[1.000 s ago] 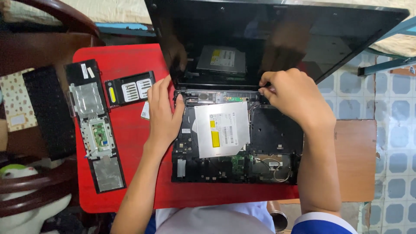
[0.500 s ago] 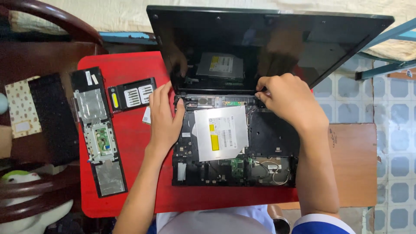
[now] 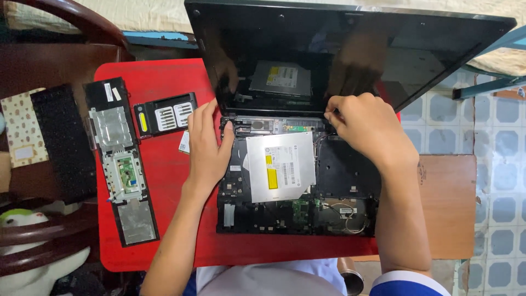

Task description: Disconnecting internal ribbon cables and removing the optical drive from a disassembled laptop.

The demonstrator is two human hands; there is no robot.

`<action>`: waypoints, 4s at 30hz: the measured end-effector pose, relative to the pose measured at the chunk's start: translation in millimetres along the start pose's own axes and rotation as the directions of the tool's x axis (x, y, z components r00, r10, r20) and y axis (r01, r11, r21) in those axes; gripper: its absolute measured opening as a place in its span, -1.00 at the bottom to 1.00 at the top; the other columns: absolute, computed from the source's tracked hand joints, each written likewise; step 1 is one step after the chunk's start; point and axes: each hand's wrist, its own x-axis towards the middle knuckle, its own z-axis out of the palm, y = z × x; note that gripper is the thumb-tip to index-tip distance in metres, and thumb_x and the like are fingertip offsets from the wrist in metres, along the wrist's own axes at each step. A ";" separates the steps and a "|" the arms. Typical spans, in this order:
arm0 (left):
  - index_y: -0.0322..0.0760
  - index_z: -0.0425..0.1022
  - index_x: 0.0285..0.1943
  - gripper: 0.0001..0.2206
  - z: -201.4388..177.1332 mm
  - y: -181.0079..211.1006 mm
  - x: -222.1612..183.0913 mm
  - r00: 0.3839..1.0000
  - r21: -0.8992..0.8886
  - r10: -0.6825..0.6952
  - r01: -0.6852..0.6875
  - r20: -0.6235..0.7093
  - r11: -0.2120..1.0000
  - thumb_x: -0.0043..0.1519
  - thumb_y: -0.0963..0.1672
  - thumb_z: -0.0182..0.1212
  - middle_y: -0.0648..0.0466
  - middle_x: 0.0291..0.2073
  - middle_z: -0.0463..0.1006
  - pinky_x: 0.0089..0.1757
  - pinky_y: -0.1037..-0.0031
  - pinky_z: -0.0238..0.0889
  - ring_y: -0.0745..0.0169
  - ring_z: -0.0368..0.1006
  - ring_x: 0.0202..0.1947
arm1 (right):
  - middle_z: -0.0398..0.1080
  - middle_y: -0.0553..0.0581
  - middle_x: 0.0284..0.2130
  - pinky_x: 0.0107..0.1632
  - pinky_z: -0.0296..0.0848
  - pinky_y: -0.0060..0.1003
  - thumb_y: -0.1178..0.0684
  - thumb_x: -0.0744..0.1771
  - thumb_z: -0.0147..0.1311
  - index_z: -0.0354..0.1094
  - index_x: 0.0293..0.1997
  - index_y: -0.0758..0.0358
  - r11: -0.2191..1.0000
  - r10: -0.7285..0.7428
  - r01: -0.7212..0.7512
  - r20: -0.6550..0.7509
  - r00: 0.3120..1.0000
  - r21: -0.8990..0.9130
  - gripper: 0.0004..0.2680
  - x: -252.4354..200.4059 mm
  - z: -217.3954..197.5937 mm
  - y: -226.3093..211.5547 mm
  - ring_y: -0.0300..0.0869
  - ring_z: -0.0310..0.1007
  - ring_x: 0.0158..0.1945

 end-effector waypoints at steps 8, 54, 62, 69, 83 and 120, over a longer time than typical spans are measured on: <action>-0.52 0.26 0.35 -0.61 0.2 -0.7 -0.3 1.000 0.000 0.011 -0.011 0.001 1.000 0.38 -0.16 0.05 -0.24 0.14 0.36 0.18 0.09 0.13 -0.21 0.24 0.19 | 0.58 0.32 -0.42 -0.19 0.57 0.10 0.14 0.33 0.07 0.57 -0.04 0.22 1.000 -0.022 0.022 0.001 1.000 0.013 -0.82 -0.9 -1.1 -2.1 0.25 0.62 -0.31; -0.50 0.23 0.36 -0.61 4.8 -7.6 -1.6 0.995 0.030 0.095 -0.095 -0.019 0.995 0.37 -0.19 0.06 -0.21 0.07 0.35 0.18 0.05 0.10 -0.25 0.25 0.12 | 0.57 0.42 -0.24 -0.08 0.51 0.23 0.13 0.34 0.07 0.51 0.12 0.17 0.996 -0.079 0.076 0.070 0.994 0.054 -0.76 2.8 -8.5 -4.6 0.36 0.58 -0.15; -0.51 0.23 0.35 -0.62 5.2 -8.6 -2.8 0.989 0.049 0.141 -0.139 -0.040 0.989 0.37 -0.19 0.05 -0.22 0.03 0.34 0.17 0.04 0.10 -0.27 0.26 0.11 | 0.58 0.39 -0.33 -0.09 0.50 0.24 0.12 0.34 0.09 0.54 0.03 0.14 0.994 -0.100 0.098 0.030 0.995 0.049 -0.81 5.5 1.2 4.0 0.38 0.58 -0.18; -0.48 0.18 0.39 -0.61 5.3 -8.2 -4.2 0.994 0.079 0.112 -0.110 -0.015 0.991 0.44 -0.12 -0.05 -0.20 0.16 0.36 0.12 0.17 0.18 -0.12 0.23 0.18 | 0.54 0.23 -0.32 -0.22 0.36 0.06 0.08 0.38 0.01 0.49 -0.04 0.00 0.991 -0.133 0.131 0.057 0.989 0.033 -0.86 8.9 5.9 11.7 0.18 0.48 -0.23; -0.49 0.23 0.37 -0.54 15.8 -14.3 -3.4 0.982 0.003 0.157 -0.157 -0.101 0.988 0.30 -0.20 0.18 -0.24 0.01 0.38 0.10 0.05 0.20 -0.31 0.34 0.06 | 0.57 0.36 -0.28 -0.06 0.49 0.23 0.09 0.35 0.09 0.53 0.02 0.07 0.987 -0.133 0.127 0.051 0.990 0.095 -0.83 5.4 -2.3 6.4 0.32 0.56 -0.12; -0.57 0.31 0.34 -0.56 14.6 -16.1 -2.2 0.992 -0.115 0.058 -0.071 -0.113 0.991 0.27 -0.26 0.22 -0.27 0.02 0.41 0.00 0.24 0.45 -0.25 0.45 0.02 | 0.57 0.37 -0.37 -0.14 0.55 0.16 0.15 0.35 0.04 0.51 -0.01 0.22 0.980 -0.155 0.153 0.008 0.988 0.128 -0.83 5.1 2.9 7.9 0.27 0.61 -0.27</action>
